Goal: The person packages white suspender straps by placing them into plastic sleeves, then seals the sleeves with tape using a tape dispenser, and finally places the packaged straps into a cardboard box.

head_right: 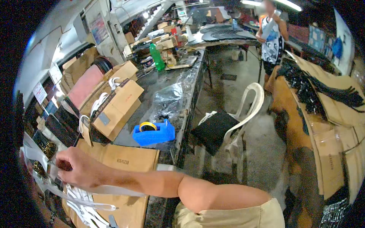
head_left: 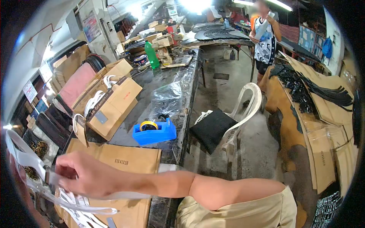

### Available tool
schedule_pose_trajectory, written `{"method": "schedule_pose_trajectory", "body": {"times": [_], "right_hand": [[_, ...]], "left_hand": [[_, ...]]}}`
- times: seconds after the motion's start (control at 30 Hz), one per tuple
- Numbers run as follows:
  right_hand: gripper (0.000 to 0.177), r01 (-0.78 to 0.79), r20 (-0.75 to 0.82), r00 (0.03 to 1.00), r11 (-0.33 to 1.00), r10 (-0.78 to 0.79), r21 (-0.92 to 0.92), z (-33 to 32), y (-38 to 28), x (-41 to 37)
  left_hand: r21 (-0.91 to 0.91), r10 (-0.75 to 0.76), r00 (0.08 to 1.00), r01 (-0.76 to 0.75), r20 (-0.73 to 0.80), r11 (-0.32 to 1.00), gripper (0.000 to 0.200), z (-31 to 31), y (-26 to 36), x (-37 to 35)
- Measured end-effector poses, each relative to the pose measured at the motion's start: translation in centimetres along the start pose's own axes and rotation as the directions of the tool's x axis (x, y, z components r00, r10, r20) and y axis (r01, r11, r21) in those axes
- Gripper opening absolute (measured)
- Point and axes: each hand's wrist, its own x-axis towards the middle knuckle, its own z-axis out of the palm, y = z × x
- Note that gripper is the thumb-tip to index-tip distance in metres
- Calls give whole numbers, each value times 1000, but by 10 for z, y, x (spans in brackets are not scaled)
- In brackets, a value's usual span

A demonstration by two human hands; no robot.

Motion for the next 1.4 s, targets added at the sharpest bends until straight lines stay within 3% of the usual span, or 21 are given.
{"method": "schedule_pose_trajectory", "body": {"times": [0.07, 0.1, 0.2, 0.3, 0.4, 0.5, 0.6, 0.67, 0.77, 0.9, 1.0, 1.17, 1.27, 1.4], "right_hand": [[15, -80, -85, 994, 995, 75, -52, 0, -1, 7], [17, -19, -102, 995, 984, 1, -175, -1, 3, 9], [20, 224, -138, 962, 971, -234, -87, 3, 10, 10], [21, -19, -109, 994, 984, -1, -180, -3, 4, 13], [19, 77, -32, 996, 969, -87, -236, 0, 5, 9], [16, -41, -40, 998, 998, 43, 42, 6, 2, 6], [14, 44, -80, 996, 996, -39, 72, 12, 9, 11], [14, 8, -67, 998, 994, 0, 106, 14, 7, 11], [11, 17, -45, 999, 994, -12, 109, 19, 12, 12], [12, 76, -37, 996, 997, -75, 22, 24, 7, 18], [14, 202, -96, 975, 979, -203, -14, 29, 8, 23], [16, -38, 190, 981, 999, 34, 19, 18, -10, 14], [16, 14, 206, 977, 989, -44, 146, 22, -3, 13], [16, -29, 133, 991, 996, 18, 83, 21, -7, 12]], "left_hand": [[22, -4, 1000, 4, 26, 1000, 27, -2, -3, 4], [36, 2, 999, -3, 38, 999, 26, -5, -3, 6], [52, -2, 998, -1, 66, 999, 26, -13, -2, -1], [64, -15, 996, 9, 93, 998, 26, -19, -1, 2], [64, -29, 993, 21, 118, 998, 25, -19, 4, -6], [54, -53, 986, 45, 158, 998, 25, -12, 10, -10], [32, -68, 974, 62, 214, 998, 24, -13, 20, -14], [24, -73, 963, 69, 258, 997, 23, -14, 25, -18], [96, -65, 998, 66, -10, 993, 22, -6, 27, -27], [107, -77, 992, 66, 104, 992, 20, -1, 35, -30], [122, -51, 991, 36, 121, 992, 19, -16, 33, -24], [205, -70, 996, 58, 52, 977, 22, -25, 30, -21], [261, -57, 998, 47, 31, 964, 29, -40, 12, -16], [385, -40, 999, 42, -15, 922, 38, -74, -7, -16]]}}
